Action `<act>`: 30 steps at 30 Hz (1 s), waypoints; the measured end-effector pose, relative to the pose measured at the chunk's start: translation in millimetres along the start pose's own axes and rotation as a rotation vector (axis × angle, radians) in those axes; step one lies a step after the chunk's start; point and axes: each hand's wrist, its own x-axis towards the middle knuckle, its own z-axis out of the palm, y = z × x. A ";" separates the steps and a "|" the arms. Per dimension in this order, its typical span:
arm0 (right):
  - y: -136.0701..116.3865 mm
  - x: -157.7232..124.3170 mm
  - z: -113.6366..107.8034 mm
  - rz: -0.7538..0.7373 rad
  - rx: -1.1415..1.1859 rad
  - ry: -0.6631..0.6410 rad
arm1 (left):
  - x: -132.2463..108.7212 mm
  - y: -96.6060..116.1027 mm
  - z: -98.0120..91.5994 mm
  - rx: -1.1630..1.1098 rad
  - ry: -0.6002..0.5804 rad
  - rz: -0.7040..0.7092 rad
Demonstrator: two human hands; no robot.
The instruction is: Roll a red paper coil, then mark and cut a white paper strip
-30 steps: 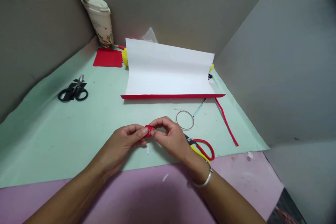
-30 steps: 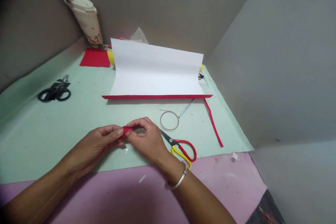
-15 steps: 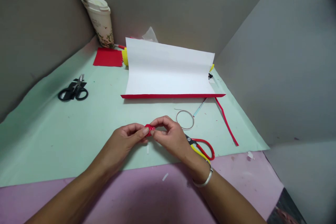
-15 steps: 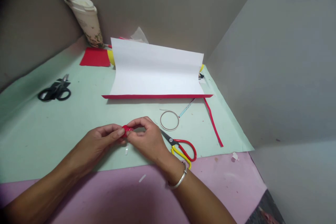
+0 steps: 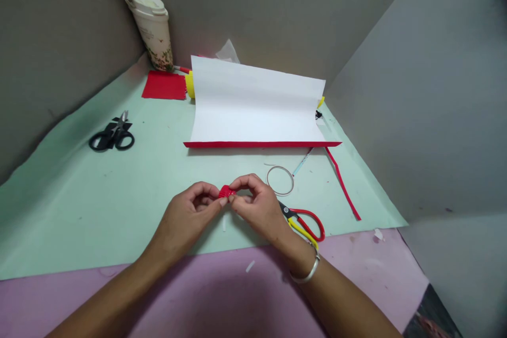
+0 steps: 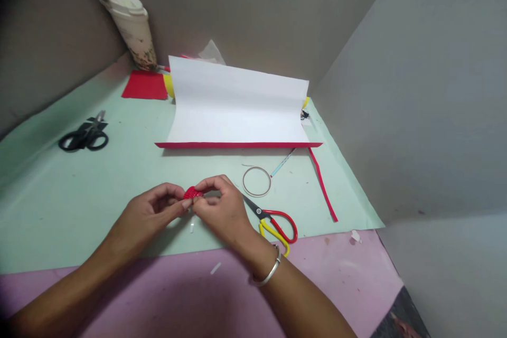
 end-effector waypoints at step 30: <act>15.6 15.9 -14.6 0.164 0.557 -0.267 | -4.7 9.3 -2.6 -0.056 0.077 0.076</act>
